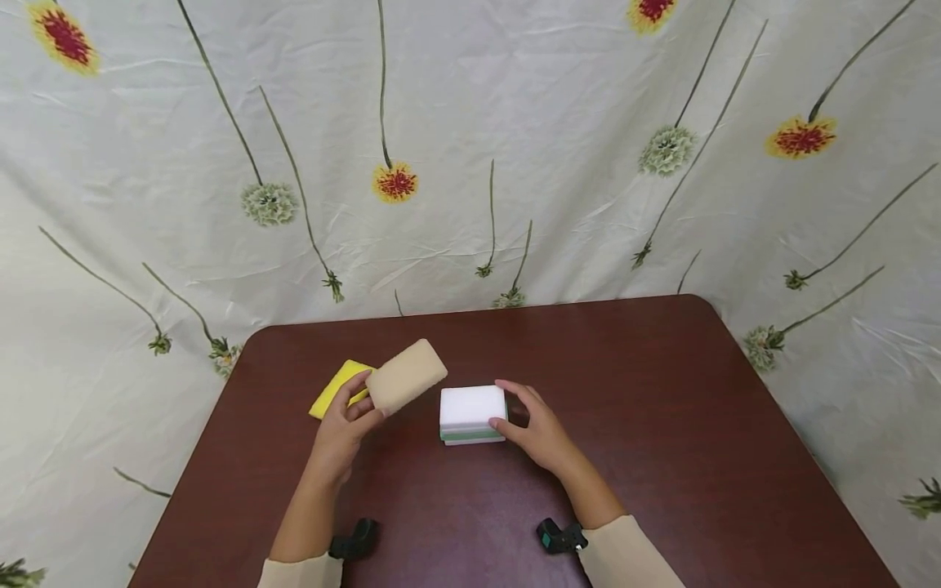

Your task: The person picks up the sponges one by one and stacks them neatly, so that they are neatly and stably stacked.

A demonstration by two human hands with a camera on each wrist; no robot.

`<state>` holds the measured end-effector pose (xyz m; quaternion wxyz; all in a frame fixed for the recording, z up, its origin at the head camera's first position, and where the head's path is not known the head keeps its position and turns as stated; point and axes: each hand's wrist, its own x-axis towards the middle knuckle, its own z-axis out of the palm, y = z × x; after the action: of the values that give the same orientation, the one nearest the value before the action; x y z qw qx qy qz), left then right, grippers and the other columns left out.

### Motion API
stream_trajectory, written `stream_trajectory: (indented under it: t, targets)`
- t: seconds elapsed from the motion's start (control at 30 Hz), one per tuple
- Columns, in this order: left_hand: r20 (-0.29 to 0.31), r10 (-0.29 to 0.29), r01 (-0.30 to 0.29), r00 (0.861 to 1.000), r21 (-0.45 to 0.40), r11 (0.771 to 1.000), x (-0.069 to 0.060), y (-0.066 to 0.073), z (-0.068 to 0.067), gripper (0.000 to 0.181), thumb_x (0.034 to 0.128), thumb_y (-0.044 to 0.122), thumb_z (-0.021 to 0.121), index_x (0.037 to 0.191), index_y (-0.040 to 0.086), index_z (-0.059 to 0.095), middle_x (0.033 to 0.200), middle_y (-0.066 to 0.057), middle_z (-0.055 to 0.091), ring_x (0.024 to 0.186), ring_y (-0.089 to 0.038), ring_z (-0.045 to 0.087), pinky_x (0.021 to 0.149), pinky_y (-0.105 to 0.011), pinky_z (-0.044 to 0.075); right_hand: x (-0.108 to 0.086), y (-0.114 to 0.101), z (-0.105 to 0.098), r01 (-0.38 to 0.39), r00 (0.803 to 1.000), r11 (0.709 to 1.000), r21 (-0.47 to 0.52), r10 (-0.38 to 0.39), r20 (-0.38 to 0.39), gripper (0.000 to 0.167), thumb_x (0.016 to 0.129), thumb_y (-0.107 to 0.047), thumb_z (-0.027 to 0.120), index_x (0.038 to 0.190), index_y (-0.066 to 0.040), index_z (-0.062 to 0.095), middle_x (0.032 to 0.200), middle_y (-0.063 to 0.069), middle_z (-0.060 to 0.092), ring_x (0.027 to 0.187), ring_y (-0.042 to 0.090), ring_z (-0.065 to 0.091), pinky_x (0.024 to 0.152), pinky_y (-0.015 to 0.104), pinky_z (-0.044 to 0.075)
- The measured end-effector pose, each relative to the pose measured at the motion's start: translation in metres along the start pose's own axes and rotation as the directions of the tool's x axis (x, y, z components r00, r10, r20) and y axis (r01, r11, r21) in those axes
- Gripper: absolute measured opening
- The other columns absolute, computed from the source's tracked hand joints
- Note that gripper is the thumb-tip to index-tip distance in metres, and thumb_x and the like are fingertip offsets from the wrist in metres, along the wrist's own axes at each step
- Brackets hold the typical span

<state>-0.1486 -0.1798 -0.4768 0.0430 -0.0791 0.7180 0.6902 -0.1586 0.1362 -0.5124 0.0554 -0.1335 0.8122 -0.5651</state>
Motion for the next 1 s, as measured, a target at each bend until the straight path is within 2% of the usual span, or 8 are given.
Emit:
stream_trajectory:
  t: [0.23, 0.47, 0.63, 0.8, 1.0]
  targets:
    - [0.052, 0.024, -0.021, 0.998, -0.051, 0.998, -0.001, 0.002, 0.007, 0.068, 0.0913, 0.002, 0.067, 0.151, 0.020, 0.040, 0.139, -0.011, 0.051, 0.122, -0.022, 0.054, 0.091, -0.022, 0.050, 0.004, -0.001, 0.002, 0.011, 1.000, 1.000, -0.001, -0.011, -0.008, 0.059, 0.091, -0.027, 0.077, 0.145, -0.029, 0.052, 0.149, 0.005, 0.049, 0.132, 0.031, 0.055, 0.104, 0.046, 0.051]
    - [0.064, 0.027, -0.023, 0.998, -0.063, 0.998, -0.003, 0.004, 0.016, 0.067, 0.0903, 0.003, 0.068, 0.150, 0.022, 0.044, 0.128, -0.015, 0.060, 0.116, -0.021, 0.058, 0.096, -0.030, 0.047, 0.006, 0.000, 0.003, 0.016, 1.000, 1.000, -0.001, -0.016, -0.008, 0.060, 0.092, -0.028, 0.076, 0.146, -0.031, 0.050, 0.149, 0.003, 0.049, 0.133, 0.029, 0.055, 0.104, 0.043, 0.051]
    - [0.096, 0.035, -0.027, 0.995, -0.080, 0.996, -0.004, 0.003, 0.022, 0.069, 0.0893, 0.003, 0.068, 0.150, 0.023, 0.044, 0.126, -0.014, 0.060, 0.118, -0.024, 0.057, 0.098, -0.033, 0.046, 0.007, 0.000, 0.005, 0.001, 1.000, 1.000, 0.018, -0.001, -0.012, 0.064, 0.092, -0.026, 0.077, 0.148, -0.028, 0.047, 0.149, 0.007, 0.050, 0.129, 0.032, 0.059, 0.104, 0.046, 0.051]
    - [0.123, 0.040, -0.030, 0.992, -0.081, 0.996, -0.003, 0.002, 0.029, 0.070, 0.0890, 0.002, 0.067, 0.152, 0.022, 0.043, 0.128, -0.016, 0.059, 0.120, -0.028, 0.056, 0.097, -0.032, 0.046, 0.009, 0.001, 0.007, -0.023, 0.999, 0.999, 0.033, 0.024, -0.021, 0.064, 0.092, -0.025, 0.077, 0.148, -0.021, 0.047, 0.148, 0.010, 0.053, 0.126, 0.033, 0.061, 0.099, 0.043, 0.053]
    - [0.128, 0.036, -0.029, 0.991, -0.056, 0.998, -0.001, -0.002, 0.035, 0.070, 0.0879, 0.001, 0.068, 0.151, 0.025, 0.046, 0.127, -0.013, 0.059, 0.116, -0.025, 0.058, 0.096, -0.032, 0.047, 0.009, 0.000, 0.009, -0.036, 0.999, 0.998, 0.042, 0.037, -0.025, 0.064, 0.092, -0.026, 0.076, 0.148, -0.019, 0.048, 0.150, 0.010, 0.051, 0.128, 0.035, 0.060, 0.100, 0.046, 0.053]
